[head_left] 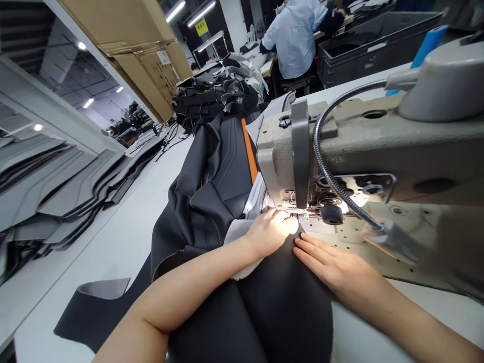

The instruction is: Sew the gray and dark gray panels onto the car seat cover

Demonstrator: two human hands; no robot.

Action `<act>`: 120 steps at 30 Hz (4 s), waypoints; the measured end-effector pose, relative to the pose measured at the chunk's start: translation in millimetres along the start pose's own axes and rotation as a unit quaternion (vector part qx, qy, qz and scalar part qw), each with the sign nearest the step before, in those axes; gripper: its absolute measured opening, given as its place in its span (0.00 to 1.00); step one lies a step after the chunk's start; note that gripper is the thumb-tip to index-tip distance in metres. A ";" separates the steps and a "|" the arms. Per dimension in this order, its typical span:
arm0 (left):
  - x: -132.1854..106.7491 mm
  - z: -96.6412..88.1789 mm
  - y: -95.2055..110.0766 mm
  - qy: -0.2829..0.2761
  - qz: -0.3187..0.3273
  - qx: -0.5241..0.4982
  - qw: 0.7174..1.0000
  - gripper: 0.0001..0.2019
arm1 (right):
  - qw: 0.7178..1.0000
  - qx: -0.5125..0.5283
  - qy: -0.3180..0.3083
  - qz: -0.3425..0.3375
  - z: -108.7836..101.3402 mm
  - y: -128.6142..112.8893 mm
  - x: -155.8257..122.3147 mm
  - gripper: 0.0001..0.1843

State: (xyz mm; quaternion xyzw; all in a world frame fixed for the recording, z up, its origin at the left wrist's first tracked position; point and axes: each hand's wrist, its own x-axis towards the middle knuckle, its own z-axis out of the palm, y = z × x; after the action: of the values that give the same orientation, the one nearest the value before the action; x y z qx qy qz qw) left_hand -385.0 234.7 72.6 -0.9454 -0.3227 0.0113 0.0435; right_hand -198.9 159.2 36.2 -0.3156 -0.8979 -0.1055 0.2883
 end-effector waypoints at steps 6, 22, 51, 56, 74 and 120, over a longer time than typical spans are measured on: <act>-0.3 6.7 0.4 0.051 0.005 0.003 0.999 0.10 | 1.000 0.017 -0.017 -0.006 3.2 4.1 -4.1 0.21; -11.9 -15.7 17.5 0.011 -0.015 -0.009 1.000 0.12 | 0.999 -0.026 -0.003 -0.021 3.2 1.0 -1.9 0.21; -8.2 -17.0 30.0 -0.009 -0.067 -0.004 0.998 0.10 | 0.999 0.023 -0.024 -0.038 -3.3 7.7 1.1 0.21; -6.2 -14.0 32.1 0.002 -0.081 0.007 0.997 0.08 | 0.999 0.025 0.002 -0.041 -5.0 10.5 3.5 0.20; -8.0 -71.7 41.9 -0.271 -0.088 0.004 0.959 0.30 | 0.943 0.287 -0.162 -0.053 -17.7 -41.9 15.7 0.20; -8.6 -77.4 31.6 -0.412 -0.096 -0.081 0.902 0.40 | 0.988 0.076 -0.096 0.088 40.9 -120.6 37.9 0.19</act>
State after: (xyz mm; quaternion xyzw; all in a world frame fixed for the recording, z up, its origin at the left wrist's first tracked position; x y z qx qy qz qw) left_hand -368.8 198.7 146.8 -0.8208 -0.4011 0.3695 -0.1697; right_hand -317.1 99.6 24.3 -0.3795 -0.8954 0.0202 0.2321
